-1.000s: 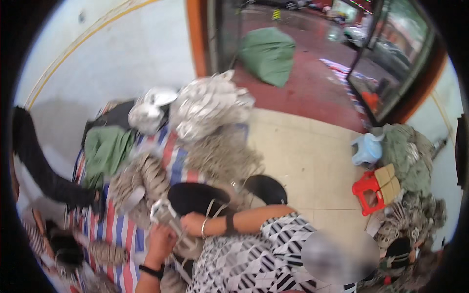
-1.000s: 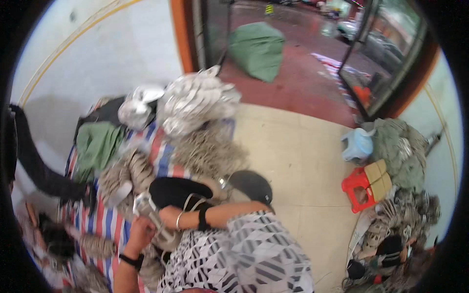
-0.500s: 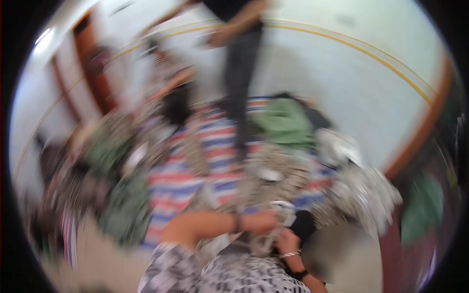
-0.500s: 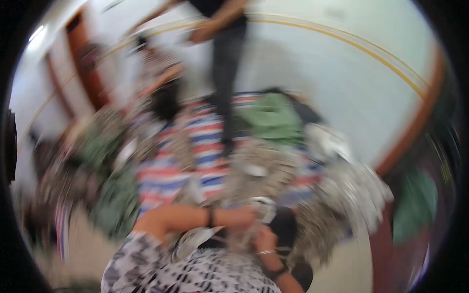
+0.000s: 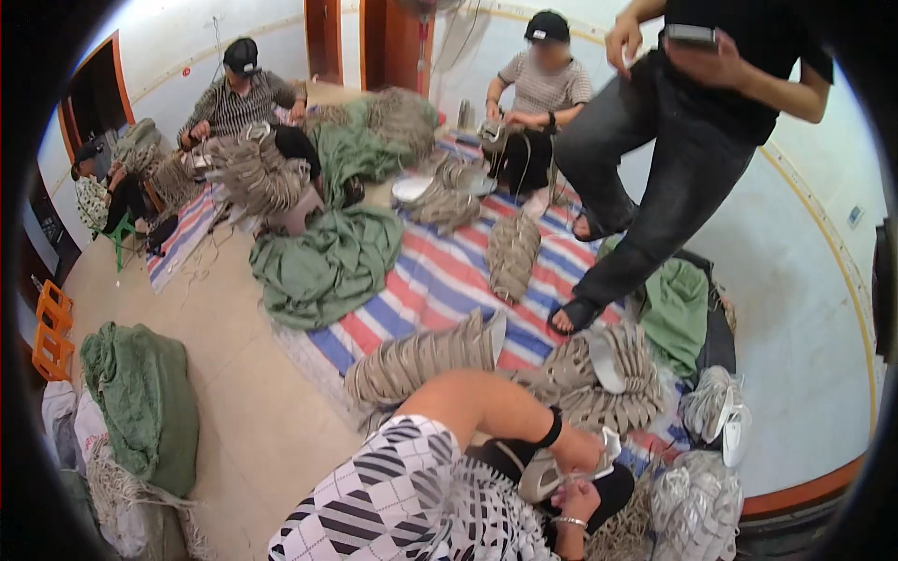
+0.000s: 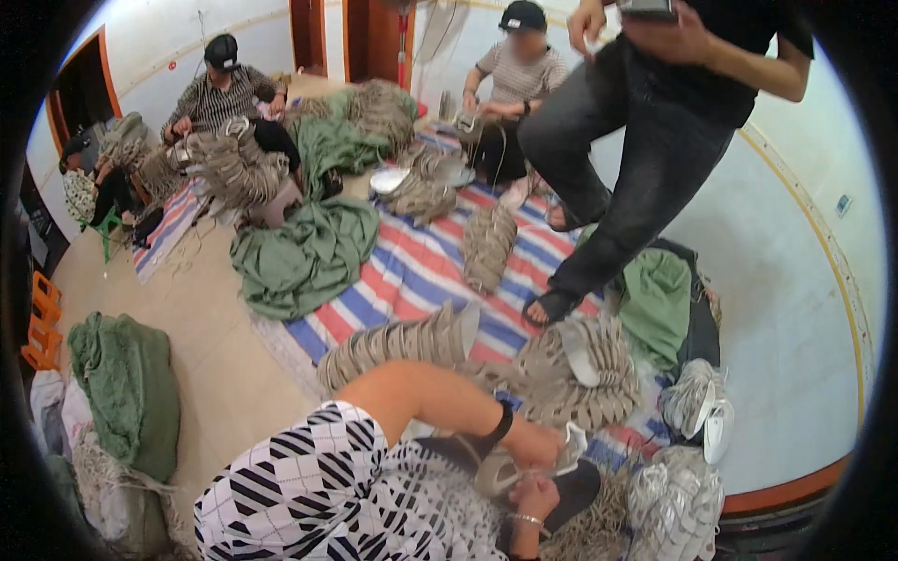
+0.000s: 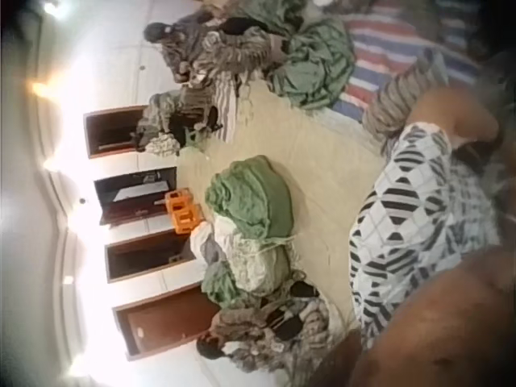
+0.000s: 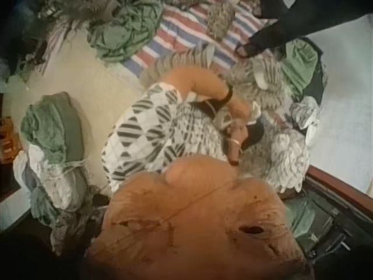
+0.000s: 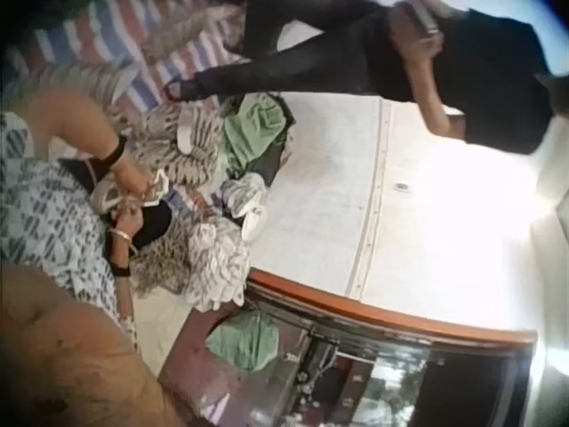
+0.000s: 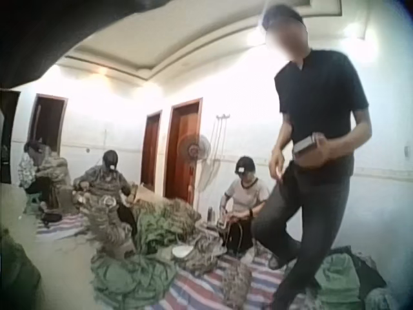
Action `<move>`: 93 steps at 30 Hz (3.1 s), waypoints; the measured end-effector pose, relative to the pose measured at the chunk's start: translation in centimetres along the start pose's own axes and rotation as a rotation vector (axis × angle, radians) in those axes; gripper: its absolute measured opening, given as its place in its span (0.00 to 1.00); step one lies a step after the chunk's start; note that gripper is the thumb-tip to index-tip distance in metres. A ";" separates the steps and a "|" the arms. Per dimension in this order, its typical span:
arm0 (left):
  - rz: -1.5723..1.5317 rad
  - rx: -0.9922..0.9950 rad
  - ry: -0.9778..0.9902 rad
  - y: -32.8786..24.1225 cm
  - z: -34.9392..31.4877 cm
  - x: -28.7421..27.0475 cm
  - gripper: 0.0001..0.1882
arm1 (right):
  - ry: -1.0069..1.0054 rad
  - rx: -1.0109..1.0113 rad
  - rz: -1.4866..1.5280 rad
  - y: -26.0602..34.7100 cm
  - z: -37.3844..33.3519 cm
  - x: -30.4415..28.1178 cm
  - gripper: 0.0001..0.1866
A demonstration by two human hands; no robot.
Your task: The person sits on a striped mat on the floor and assembles sandals by hand. They thread a beige strap through the eyelets of a white sandal sole, pull it tight, and repeat the process for multiple units. Other workers are visible in the background performing similar tasks.
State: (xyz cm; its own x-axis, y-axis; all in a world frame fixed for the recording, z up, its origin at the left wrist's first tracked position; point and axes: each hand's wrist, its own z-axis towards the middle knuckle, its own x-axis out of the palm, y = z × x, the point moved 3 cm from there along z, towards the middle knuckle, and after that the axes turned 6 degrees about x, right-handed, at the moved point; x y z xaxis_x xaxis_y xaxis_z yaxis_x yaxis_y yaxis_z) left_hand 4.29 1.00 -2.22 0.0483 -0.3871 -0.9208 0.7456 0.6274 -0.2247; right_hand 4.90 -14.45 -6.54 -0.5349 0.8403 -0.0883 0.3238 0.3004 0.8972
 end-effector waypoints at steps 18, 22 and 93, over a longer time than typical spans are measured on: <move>-0.108 -0.022 0.037 -1.1 0.0 -0.8 0.09 | 0.128 -0.028 0.010 0.4 -1.8 0.0 0.07; -0.217 -0.039 0.010 -1.6 -0.3 -0.4 0.07 | 0.129 0.039 0.015 1.2 -2.7 -1.0 0.06; -0.055 -0.748 0.297 -5.8 -1.1 -2.0 0.18 | 0.034 -0.261 -0.734 3.3 -3.2 -1.6 0.13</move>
State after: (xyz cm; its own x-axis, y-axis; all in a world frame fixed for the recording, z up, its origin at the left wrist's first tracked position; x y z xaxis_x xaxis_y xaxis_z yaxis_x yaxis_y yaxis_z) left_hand -0.90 -1.14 0.60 -0.2326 -0.3013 -0.9247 0.0943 0.9393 -0.3298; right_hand 4.32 -16.20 -2.02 -0.5662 0.4517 -0.6895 -0.3145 0.6548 0.6873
